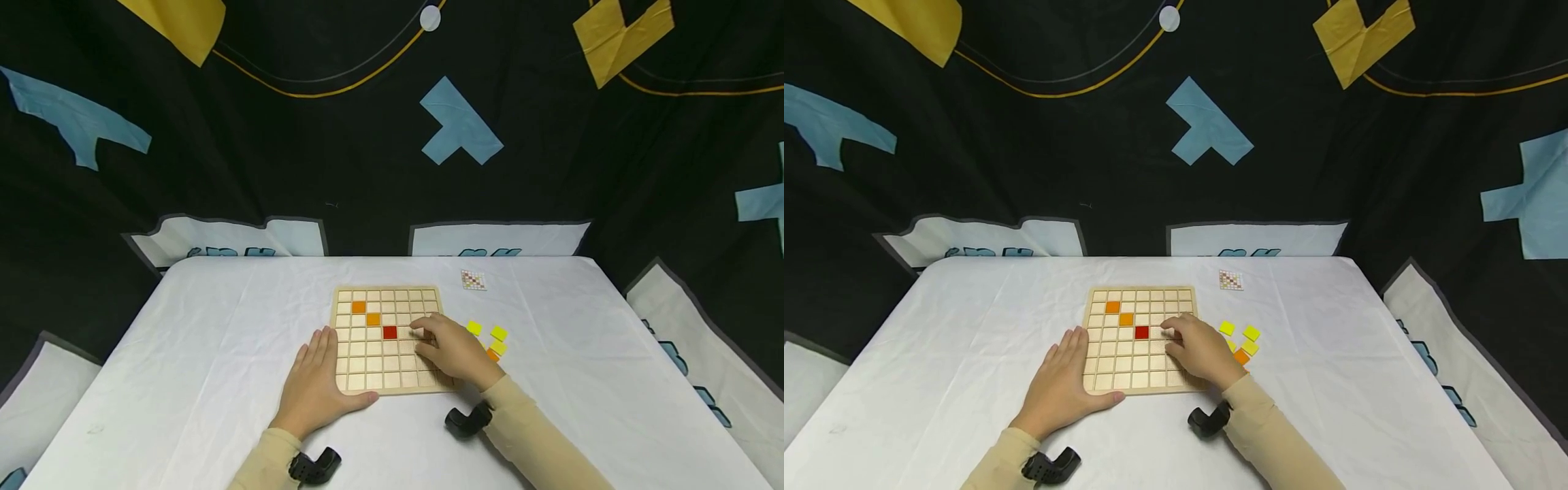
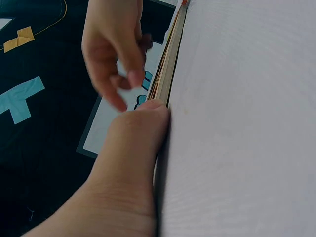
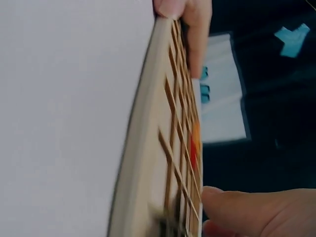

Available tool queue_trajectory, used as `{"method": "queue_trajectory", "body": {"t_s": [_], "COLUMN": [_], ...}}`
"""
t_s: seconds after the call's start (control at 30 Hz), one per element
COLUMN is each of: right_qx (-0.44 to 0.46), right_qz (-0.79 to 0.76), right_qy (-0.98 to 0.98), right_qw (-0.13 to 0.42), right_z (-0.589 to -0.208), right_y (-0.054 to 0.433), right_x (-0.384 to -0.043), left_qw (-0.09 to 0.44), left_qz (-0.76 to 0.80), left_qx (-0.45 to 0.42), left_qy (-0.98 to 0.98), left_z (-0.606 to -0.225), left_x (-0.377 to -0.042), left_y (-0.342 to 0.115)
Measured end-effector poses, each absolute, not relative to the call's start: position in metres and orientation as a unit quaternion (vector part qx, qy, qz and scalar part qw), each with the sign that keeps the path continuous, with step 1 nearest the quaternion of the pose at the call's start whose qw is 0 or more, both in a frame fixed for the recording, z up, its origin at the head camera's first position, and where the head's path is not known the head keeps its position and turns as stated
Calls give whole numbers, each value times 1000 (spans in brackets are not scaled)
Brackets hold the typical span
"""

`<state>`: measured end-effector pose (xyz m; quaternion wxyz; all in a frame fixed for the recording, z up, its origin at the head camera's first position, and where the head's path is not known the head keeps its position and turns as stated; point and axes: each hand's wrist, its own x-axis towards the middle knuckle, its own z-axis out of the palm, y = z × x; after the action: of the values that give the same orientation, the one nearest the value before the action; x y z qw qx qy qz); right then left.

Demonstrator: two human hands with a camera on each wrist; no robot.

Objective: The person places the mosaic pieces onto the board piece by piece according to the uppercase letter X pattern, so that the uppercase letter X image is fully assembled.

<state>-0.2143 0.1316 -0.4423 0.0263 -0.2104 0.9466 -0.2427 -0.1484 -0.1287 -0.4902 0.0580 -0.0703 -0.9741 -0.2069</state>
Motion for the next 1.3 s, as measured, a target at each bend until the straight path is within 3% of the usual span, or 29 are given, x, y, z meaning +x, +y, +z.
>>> {"method": "queue_trajectory", "body": {"t_s": [0.53,1.3], "right_qx": [-136,-87], "right_qz": [-198,-329], "right_qy": [968,938], "right_qw": [66,61], "right_z": [-436,-445], "right_y": [234,240], "right_x": [-202,-207], "left_qw": [56,64], "left_qz": [-222,-240], "left_qx": [-69,-86], "left_qy": [-971,-965], "left_z": [-490,-488], "left_x": [-149,-149], "left_y": [-129,-130]}}
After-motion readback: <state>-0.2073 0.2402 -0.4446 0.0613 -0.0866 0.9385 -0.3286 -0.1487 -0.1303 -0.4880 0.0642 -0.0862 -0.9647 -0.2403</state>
